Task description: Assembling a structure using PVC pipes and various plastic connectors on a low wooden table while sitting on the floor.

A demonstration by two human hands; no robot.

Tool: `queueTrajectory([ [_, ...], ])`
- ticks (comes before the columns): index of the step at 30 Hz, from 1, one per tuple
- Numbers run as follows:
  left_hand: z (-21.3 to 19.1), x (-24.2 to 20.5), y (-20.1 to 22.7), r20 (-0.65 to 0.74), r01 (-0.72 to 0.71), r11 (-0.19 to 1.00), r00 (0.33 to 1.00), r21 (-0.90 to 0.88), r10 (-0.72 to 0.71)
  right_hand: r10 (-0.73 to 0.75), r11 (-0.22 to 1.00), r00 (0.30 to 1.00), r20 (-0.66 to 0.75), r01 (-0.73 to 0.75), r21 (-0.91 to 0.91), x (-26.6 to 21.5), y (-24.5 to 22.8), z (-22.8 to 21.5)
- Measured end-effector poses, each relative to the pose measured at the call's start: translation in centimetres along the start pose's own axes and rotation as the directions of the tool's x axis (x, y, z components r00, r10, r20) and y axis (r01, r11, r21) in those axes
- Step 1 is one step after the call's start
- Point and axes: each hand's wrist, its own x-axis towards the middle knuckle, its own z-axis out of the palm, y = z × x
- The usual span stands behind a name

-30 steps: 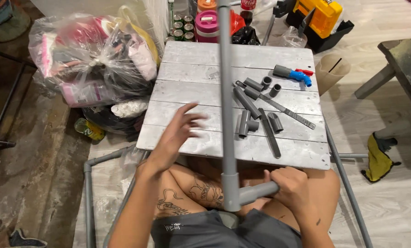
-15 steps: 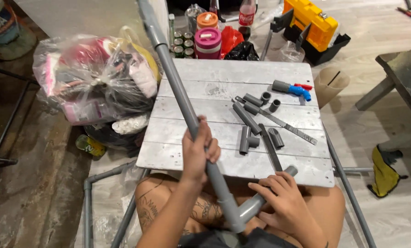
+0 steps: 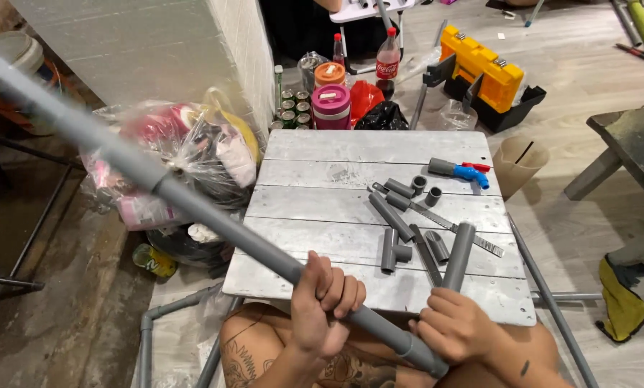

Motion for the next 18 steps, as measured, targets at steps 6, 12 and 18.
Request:
queueTrajectory([
  [6,-1.8,-0.2,0.0,0.392,0.034,0.965,0.917,-0.259,0.073,-0.098,0.991,0.993,0.062,0.103,-0.080,1.6,-0.3,-1.9],
  [12,-1.3,-0.6,0.7,0.485,0.077,0.938,0.868,-0.339,0.104,0.022,0.999,0.999,-0.037,-0.023,-0.024,0.0,-2.2,0.0],
  [18,1.5,-1.0,2.4,0.578,0.150,0.852,0.791,-0.501,0.200,0.104,0.955,0.994,-0.043,-0.088,0.284,-0.8,-3.3,0.6],
])
